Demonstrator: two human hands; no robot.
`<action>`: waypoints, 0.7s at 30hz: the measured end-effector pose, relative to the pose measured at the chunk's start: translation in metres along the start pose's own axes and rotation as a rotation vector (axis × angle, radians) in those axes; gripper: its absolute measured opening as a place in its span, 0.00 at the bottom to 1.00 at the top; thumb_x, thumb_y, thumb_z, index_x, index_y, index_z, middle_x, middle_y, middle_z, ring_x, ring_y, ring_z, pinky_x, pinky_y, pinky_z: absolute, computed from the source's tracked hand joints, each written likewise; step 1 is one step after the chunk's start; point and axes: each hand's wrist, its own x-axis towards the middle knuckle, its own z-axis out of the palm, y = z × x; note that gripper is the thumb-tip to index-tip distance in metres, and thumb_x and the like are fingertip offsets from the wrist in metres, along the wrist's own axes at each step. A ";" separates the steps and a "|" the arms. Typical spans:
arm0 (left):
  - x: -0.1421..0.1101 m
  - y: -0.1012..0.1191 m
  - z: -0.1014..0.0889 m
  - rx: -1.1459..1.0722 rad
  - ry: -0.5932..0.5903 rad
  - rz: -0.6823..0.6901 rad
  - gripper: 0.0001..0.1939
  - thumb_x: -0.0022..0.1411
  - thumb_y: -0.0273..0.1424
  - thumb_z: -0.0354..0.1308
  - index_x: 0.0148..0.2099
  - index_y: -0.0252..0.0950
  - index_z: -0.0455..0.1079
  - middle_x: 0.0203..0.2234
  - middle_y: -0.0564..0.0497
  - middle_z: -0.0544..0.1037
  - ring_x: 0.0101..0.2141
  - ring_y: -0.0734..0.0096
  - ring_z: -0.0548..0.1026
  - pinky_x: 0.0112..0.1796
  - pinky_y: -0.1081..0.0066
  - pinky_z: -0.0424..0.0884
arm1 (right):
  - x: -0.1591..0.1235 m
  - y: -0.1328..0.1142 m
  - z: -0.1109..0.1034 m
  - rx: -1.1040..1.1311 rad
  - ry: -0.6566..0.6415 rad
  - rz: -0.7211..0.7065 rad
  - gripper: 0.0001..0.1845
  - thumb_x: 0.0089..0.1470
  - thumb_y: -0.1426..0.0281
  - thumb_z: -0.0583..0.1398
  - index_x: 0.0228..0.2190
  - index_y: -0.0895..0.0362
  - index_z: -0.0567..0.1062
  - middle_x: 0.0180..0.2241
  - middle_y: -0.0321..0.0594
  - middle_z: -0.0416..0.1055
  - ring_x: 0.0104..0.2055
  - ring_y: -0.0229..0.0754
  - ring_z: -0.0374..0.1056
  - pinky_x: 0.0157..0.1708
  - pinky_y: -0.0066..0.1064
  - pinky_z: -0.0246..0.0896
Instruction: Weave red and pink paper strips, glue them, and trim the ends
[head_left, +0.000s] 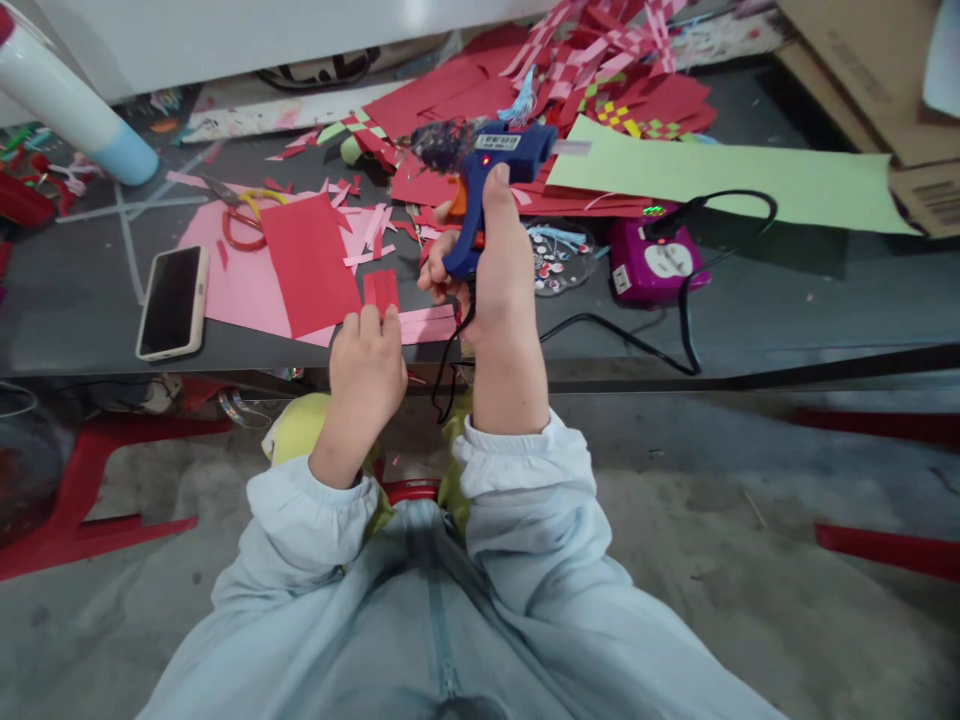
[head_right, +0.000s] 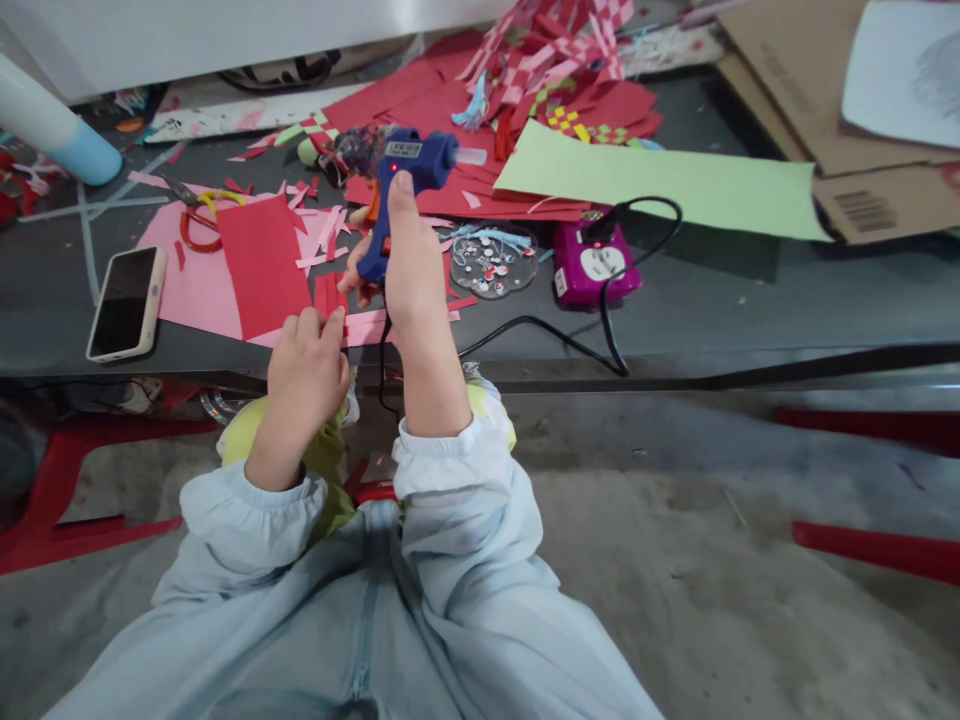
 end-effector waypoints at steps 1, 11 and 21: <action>0.000 0.000 0.000 0.007 0.009 0.005 0.26 0.63 0.24 0.45 0.62 0.27 0.62 0.44 0.35 0.72 0.44 0.51 0.69 0.44 0.56 0.68 | 0.000 0.000 0.000 0.001 -0.004 0.000 0.32 0.53 0.37 0.51 0.27 0.54 0.69 0.14 0.32 0.62 0.17 0.36 0.63 0.15 0.28 0.48; -0.003 -0.003 0.001 -0.003 0.036 0.026 0.27 0.63 0.24 0.46 0.63 0.41 0.63 0.42 0.40 0.71 0.43 0.54 0.69 0.43 0.58 0.69 | -0.003 -0.001 0.002 0.004 -0.016 0.012 0.34 0.52 0.35 0.49 0.28 0.54 0.68 0.15 0.31 0.62 0.16 0.34 0.62 0.15 0.27 0.49; 0.000 -0.003 -0.001 -0.035 -0.029 0.006 0.27 0.63 0.25 0.45 0.64 0.24 0.60 0.45 0.33 0.71 0.45 0.49 0.68 0.46 0.54 0.67 | 0.001 0.004 0.001 -0.077 0.003 -0.004 0.32 0.54 0.36 0.47 0.27 0.51 0.67 0.13 0.33 0.59 0.21 0.41 0.69 0.14 0.30 0.52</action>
